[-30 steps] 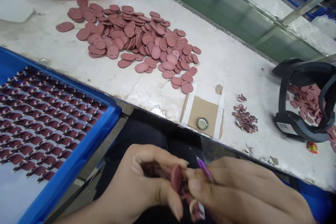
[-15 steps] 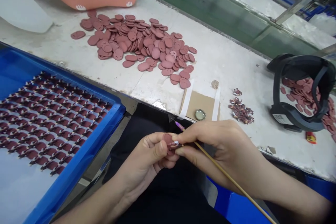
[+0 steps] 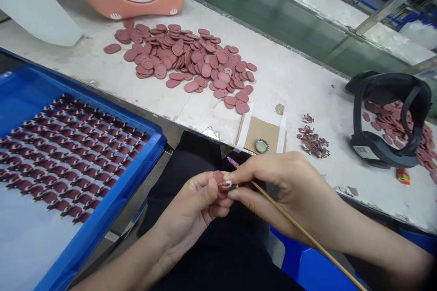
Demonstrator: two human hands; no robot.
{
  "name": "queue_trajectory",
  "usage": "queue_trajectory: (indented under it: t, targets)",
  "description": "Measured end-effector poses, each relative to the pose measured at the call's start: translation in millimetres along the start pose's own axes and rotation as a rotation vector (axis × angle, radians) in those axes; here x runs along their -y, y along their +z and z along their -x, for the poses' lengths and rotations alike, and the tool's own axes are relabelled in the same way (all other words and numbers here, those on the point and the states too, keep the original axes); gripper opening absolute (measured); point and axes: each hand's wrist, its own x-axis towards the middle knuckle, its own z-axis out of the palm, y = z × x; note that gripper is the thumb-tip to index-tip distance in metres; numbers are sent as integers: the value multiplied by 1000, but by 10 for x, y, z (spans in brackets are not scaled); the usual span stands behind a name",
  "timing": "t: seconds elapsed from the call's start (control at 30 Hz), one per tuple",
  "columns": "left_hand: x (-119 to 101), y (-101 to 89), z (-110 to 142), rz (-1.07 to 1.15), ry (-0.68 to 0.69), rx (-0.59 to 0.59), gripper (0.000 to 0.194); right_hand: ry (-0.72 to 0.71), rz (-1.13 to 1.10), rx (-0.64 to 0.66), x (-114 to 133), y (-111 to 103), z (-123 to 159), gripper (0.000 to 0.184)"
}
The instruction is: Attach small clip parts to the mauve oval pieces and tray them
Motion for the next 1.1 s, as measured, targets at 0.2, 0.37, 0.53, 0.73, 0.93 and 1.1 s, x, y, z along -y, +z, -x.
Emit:
queue_trajectory:
  t: [0.2, 0.37, 0.53, 0.73, 0.93, 1.1]
  targets:
    - [-11, 22, 9, -6, 0, -43, 21, -13, -7, 3, 1, 0, -16, 18]
    - [-21, -4, -1, -16, 17, -22, 21, -26, -4, 7, -12, -3, -28, 17]
    - [-44, -37, -19, -42, -6, 32, 27, -54, 22, -30, -14, -26, 21, 19]
    - [-95, -28, -13, 30, -98, 23, 35, -7, -39, -177, -118, -6, 48, 22]
    - [-85, -83, -48, 42, -125, 38, 43, 10, -171, -134, -179, 123, 6, 14]
    - [-94, -123, -92, -55, -96, 35, 47, 17, -135, -183, -203, 226, 6, 7]
